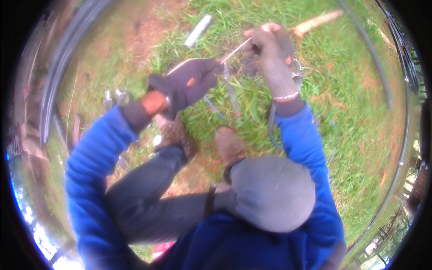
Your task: The person welds metal components together on the ground, using a welding electrode and a grounding clamp held by pliers, creating sparks while joining small cylindrical and flat metal parts.
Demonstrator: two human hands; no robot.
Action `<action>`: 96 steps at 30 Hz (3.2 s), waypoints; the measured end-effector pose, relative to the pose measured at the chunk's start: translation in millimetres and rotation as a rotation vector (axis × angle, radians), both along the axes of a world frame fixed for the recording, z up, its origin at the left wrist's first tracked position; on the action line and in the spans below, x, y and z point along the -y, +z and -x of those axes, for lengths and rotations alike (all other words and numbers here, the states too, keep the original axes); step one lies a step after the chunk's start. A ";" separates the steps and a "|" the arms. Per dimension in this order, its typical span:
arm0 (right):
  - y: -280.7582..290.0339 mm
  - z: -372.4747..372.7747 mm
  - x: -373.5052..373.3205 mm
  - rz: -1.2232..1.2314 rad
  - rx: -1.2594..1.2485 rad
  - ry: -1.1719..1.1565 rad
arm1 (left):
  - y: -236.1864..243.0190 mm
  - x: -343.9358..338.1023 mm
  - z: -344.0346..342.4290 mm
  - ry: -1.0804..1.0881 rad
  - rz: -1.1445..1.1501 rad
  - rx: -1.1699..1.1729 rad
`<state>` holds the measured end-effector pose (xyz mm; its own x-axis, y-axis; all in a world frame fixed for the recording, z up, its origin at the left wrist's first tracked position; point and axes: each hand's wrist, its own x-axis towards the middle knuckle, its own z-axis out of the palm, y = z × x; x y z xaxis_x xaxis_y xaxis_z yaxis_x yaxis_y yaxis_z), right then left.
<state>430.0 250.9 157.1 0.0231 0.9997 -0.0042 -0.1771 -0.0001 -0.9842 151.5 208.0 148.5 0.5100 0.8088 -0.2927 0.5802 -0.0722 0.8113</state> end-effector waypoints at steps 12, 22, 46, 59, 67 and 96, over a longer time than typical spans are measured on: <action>-225.0 6.9 89.6 0.110 1.381 0.815 | -141.2 -117.7 145.0 0.429 -0.045 -0.657; -172.7 -19.1 62.4 0.098 0.902 0.172 | -196.3 -106.8 132.6 0.554 0.024 -0.587; -152.5 77.5 -68.4 -0.040 1.022 0.363 | -196.6 -66.3 115.5 0.821 -0.286 -0.311; -132.8 91.8 -61.9 -0.073 1.107 0.424 | -226.3 -66.2 117.0 0.999 -0.149 -0.118; -136.8 77.9 -55.4 -0.233 0.984 0.200 | -199.7 -70.7 103.9 0.813 -0.209 -0.371; -175.3 77.8 -69.7 0.194 1.247 0.574 | -237.4 -101.6 133.0 0.477 -0.036 -0.776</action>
<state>352.2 320.6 -18.2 -0.2953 0.8564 -0.4235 0.8815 0.0732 -0.4665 18.5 309.7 -89.0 -0.2110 0.8985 -0.3849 0.9370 0.2981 0.1820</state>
